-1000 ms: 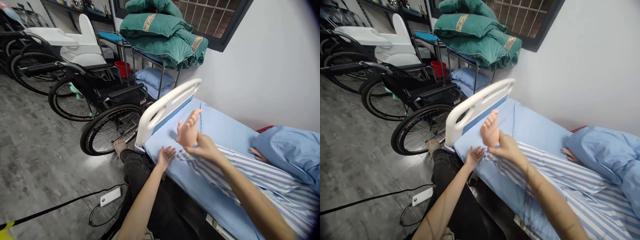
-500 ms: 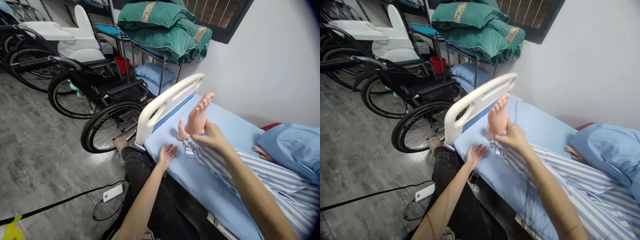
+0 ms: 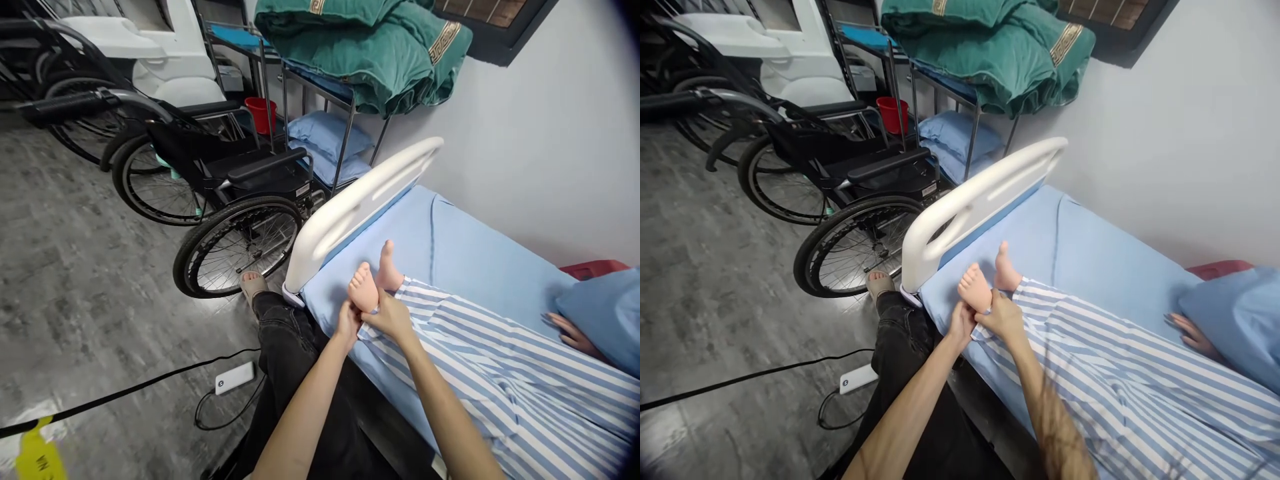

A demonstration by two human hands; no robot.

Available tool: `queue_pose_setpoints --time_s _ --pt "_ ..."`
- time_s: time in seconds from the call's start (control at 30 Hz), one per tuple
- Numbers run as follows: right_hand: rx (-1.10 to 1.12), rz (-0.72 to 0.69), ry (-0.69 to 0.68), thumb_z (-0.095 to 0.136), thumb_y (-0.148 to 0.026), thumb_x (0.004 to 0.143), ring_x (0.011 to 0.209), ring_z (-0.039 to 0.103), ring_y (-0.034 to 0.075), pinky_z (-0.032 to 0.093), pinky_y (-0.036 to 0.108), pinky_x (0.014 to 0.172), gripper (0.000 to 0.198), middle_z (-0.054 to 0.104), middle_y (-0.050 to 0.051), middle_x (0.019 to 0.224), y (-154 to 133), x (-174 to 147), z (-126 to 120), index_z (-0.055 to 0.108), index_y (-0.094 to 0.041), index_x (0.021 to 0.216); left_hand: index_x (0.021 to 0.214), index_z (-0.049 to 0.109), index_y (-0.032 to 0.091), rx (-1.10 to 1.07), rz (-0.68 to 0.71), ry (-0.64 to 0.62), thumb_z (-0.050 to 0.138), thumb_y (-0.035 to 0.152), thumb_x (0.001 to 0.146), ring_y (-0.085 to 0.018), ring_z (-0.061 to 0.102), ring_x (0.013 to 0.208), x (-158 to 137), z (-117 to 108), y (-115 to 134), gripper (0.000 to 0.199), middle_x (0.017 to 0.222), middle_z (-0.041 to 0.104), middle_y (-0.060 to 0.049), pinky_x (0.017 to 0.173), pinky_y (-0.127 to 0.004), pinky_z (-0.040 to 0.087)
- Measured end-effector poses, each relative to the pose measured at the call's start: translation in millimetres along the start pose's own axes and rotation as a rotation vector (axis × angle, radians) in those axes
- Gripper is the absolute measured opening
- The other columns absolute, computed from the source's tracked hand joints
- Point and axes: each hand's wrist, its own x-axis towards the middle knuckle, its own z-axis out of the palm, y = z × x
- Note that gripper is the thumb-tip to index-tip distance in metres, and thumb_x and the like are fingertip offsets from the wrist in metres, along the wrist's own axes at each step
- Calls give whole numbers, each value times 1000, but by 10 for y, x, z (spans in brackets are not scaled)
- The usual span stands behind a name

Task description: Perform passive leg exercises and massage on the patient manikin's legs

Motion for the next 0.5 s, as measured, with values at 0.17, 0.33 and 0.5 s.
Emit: queue_pose_setpoints --time_s 0.17,0.33,0.5 --pt "-29 39 -4 68 -39 71 84 65 21 33 25 58 67 69 8 100 -10 38 -19 50 -17 132 117 63 11 -14 -14 40 37 34 96 -29 62 112 35 1 -32 41 102 71 -12 89 -39 50" --pt "-18 15 3 68 -42 73 79 65 20 32 25 56 73 68 7 97 37 68 13 46 -18 138 124 61 10 15 -31 17 38 38 95 -27 64 110 28 5 -20 46 104 71 -14 92 -36 50" --pt "-18 32 19 72 -46 70 80 66 22 33 26 56 81 69 8 97 109 99 49 44 -15 140 125 61 11 30 -58 34 47 41 90 -26 64 105 6 26 6 49 111 70 -15 92 -34 50"
